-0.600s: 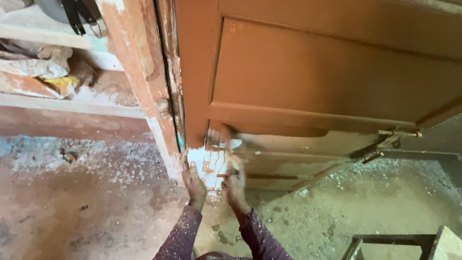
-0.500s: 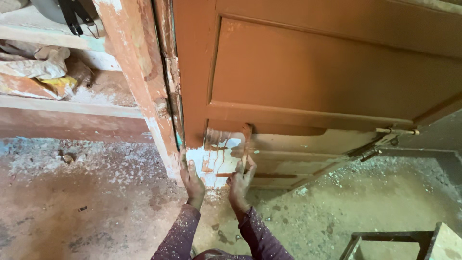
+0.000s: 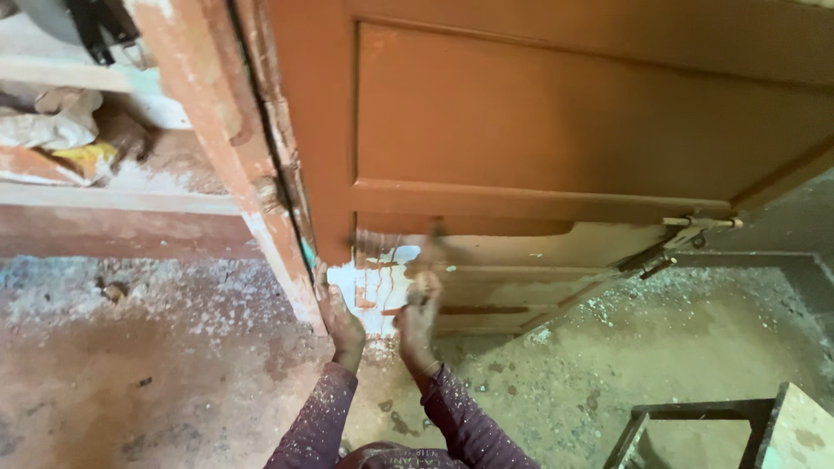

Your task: The person paints a wooden door with a paintbrush, applying reddish-brown paint over unpainted patches on the lower panels and rails, working across different sections of the door. At the end they dip the brush into a paint container on a small table.

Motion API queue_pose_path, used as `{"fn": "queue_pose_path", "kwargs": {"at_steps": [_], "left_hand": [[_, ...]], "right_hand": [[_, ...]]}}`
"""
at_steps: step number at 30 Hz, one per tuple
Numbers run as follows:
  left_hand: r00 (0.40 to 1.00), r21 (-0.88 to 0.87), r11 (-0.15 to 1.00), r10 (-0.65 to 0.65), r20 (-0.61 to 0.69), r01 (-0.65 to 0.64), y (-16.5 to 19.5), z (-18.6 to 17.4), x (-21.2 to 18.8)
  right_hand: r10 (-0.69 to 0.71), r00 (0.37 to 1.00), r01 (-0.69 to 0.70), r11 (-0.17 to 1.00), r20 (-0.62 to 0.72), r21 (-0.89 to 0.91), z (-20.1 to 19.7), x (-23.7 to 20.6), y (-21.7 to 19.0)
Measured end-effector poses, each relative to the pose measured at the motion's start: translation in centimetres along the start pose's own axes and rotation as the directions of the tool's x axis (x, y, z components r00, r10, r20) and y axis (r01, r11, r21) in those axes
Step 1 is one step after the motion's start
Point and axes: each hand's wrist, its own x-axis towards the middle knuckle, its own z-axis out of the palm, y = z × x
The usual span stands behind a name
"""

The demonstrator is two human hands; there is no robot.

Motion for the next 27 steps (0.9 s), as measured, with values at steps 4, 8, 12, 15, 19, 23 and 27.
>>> {"fn": "queue_pose_path", "kwargs": {"at_steps": [4, 8, 12, 15, 19, 23, 27], "left_hand": [[0.999, -0.060, 0.998, -0.018, 0.045, 0.021, 0.3, 2.2, -0.9], [0.994, -0.048, 0.999, 0.003, 0.113, 0.002, 0.8, 5.0, -2.3], [0.989, 0.019, 1.000, -0.008, 0.145, 0.005, 1.0, 6.6, -3.7], [0.990, 0.047, 0.996, -0.078, 0.119, 0.073, 1.1, 8.4, -4.9], [0.982, -0.026, 0.996, -0.075, 0.171, 0.080, 1.4, 11.1, -6.5], [0.981, -0.027, 0.998, -0.042, 0.188, 0.048, 1.9, 13.4, -7.9], [0.979, 0.020, 0.998, -0.070, 0.192, 0.067, 2.4, 14.7, -9.2]], "right_hand": [[0.139, 0.940, -0.131, 0.990, 0.313, -0.045, -0.7, 0.0, 0.9], [0.019, 0.991, -0.031, 0.996, 0.135, 0.085, -3.7, 1.7, -0.3], [-0.081, 0.973, 0.130, 0.967, -0.217, 0.221, -6.9, 2.9, -2.0], [-0.040, 0.999, 0.041, 0.999, -0.031, 0.034, -8.2, 3.7, -2.5], [0.111, 0.923, -0.128, 0.992, 0.370, 0.021, -11.3, 4.8, -2.9], [0.005, 0.993, -0.018, 0.994, 0.117, 0.105, -14.9, 6.3, -3.6], [-0.055, 0.986, 0.093, 0.966, -0.158, 0.243, -16.4, 7.3, -3.0]]}}
